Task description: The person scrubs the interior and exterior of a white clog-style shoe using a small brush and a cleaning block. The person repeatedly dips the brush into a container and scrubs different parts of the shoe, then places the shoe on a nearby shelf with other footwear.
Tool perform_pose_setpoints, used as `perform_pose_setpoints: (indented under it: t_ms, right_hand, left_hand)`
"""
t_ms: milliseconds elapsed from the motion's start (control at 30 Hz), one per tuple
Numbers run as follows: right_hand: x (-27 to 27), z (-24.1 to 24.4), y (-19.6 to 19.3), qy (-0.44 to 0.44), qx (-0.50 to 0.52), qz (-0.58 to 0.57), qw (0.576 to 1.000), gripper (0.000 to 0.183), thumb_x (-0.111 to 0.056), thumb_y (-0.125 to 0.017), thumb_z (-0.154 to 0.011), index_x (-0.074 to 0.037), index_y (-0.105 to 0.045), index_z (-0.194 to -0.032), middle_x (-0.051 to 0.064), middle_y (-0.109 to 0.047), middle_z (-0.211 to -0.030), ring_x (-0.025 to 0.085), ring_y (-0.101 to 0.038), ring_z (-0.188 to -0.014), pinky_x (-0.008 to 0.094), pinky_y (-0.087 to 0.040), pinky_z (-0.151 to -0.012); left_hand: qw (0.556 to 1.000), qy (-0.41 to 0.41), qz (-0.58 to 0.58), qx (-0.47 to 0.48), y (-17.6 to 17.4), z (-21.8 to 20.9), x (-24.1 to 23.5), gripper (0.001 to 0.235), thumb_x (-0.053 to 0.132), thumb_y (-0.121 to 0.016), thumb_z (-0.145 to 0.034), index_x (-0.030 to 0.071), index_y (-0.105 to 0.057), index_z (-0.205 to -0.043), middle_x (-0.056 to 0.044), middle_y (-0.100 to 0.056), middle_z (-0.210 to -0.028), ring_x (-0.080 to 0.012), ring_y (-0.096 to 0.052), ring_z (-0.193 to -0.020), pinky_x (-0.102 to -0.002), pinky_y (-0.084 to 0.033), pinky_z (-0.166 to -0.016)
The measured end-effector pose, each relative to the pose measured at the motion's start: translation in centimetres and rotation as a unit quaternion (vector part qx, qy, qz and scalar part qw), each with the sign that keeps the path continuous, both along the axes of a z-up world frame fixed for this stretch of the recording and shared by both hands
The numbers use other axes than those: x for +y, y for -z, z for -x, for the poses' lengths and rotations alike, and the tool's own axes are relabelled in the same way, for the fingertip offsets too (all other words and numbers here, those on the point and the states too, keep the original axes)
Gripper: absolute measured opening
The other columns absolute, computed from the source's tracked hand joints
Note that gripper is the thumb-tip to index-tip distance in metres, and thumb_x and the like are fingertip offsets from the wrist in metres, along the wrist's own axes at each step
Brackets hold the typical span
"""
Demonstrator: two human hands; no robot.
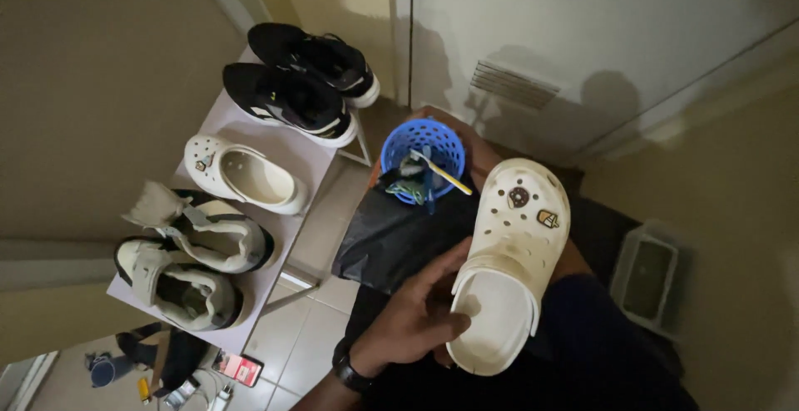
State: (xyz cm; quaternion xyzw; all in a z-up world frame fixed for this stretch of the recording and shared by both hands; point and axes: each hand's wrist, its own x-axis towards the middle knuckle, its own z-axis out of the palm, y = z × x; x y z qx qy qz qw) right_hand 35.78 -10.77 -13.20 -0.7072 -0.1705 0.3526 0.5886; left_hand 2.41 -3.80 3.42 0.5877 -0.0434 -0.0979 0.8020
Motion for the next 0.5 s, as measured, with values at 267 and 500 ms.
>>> perform_pose_setpoints:
  t_ms: [267, 500]
  right_hand:
    - [6.1, -3.3, -4.6, 0.008, 0.064, -0.020, 0.998, 0.032, -0.032, -0.063, -0.093, -0.011, -0.073, -0.117, 0.007, -0.075, -0.113, 0.024, -0.071, -0.102, 0.043, -0.054, -0.094]
    - [6.8, -2.8, -2.8, 0.024, 0.130, -0.033, 0.991, 0.035, -0.035, -0.063, -0.092, -0.010, -0.074, -0.115, 0.008, -0.076, -0.110, 0.024, -0.072, -0.099, 0.043, -0.054, -0.094]
  left_hand:
    - [0.999, 0.000, 0.054, -0.007, 0.6, -0.2, 0.0, 0.083, 0.012, -0.067, -0.094, 0.010, -0.023, -0.164, -0.007, -0.048, -0.155, -0.0157, -0.051, -0.133, -0.027, -0.047, -0.102]
    - [0.997, 0.006, 0.059, -0.044, 0.8, -0.2, 0.2, 0.082, 0.021, -0.067, -0.097, 0.008, -0.020, -0.163, -0.009, -0.037, -0.164, -0.0210, -0.042, -0.146, -0.035, -0.037, -0.118]
